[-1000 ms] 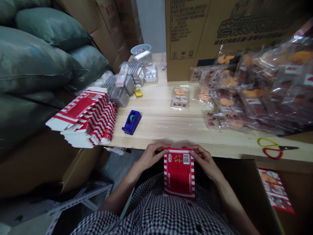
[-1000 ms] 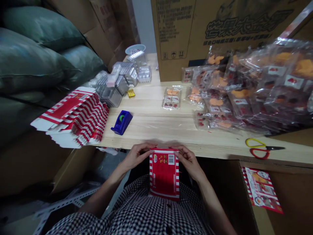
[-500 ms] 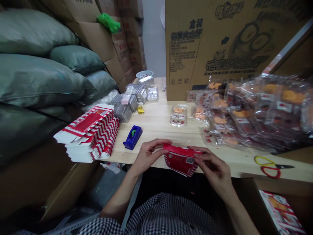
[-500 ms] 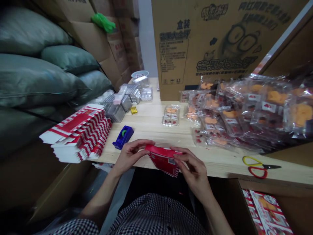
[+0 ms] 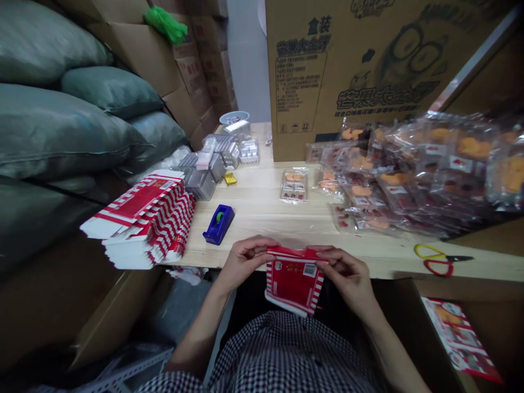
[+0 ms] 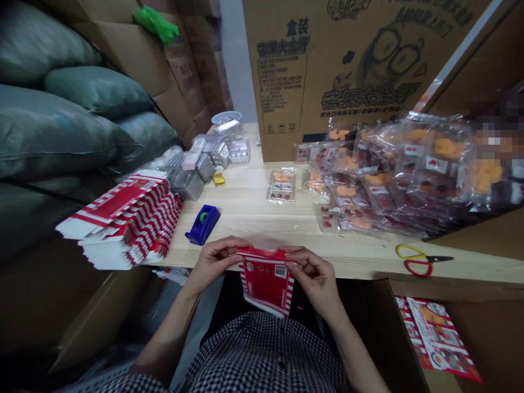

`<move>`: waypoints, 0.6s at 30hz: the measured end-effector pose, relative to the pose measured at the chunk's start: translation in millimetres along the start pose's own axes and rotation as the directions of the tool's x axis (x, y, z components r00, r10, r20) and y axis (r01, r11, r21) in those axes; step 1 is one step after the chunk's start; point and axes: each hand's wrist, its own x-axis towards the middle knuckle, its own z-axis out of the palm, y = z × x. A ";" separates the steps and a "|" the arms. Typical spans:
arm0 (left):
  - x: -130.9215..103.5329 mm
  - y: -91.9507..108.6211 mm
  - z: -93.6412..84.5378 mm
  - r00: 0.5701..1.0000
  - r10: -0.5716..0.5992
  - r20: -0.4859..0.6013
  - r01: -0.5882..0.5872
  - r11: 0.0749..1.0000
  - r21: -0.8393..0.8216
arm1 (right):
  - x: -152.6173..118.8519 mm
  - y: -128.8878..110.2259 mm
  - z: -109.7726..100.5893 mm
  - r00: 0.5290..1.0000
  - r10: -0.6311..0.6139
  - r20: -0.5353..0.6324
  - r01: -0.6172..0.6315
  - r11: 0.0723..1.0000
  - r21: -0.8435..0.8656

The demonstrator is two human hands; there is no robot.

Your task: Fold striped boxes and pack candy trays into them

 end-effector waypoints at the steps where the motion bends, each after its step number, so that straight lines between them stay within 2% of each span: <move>1: 0.6 -2.3 0.0 1.000 -0.012 0.028 0.012 1.000 -0.001 | 1.8 3.2 -1.5 0.999 0.045 -0.008 -0.045 0.999 0.013; 3: 1.1 -8.6 1.6 0.997 -0.035 0.064 0.036 0.999 -0.018 | 5.6 10.0 -4.1 0.988 0.154 -0.004 -0.153 0.987 0.055; 6: 0.3 -20.8 4.0 0.999 -0.018 0.030 0.018 1.000 0.025 | 10.8 19.8 -5.4 0.959 0.277 0.061 -0.282 0.951 0.128; 11: -5.4 -39.8 0.1 0.999 0.038 -0.007 -0.035 0.963 0.268 | 14.1 35.4 -2.5 0.940 0.316 0.130 -0.334 0.928 0.166; 15: -11.7 -51.1 -4.0 0.999 0.036 -0.020 -0.030 0.970 0.239 | 11.5 48.4 -1.6 0.921 0.352 0.165 -0.379 0.909 0.172; 18: -14.8 -58.1 -3.6 0.999 -0.021 -0.032 0.027 0.983 0.181 | 9.7 53.7 -1.3 0.911 0.379 0.162 -0.406 0.896 0.183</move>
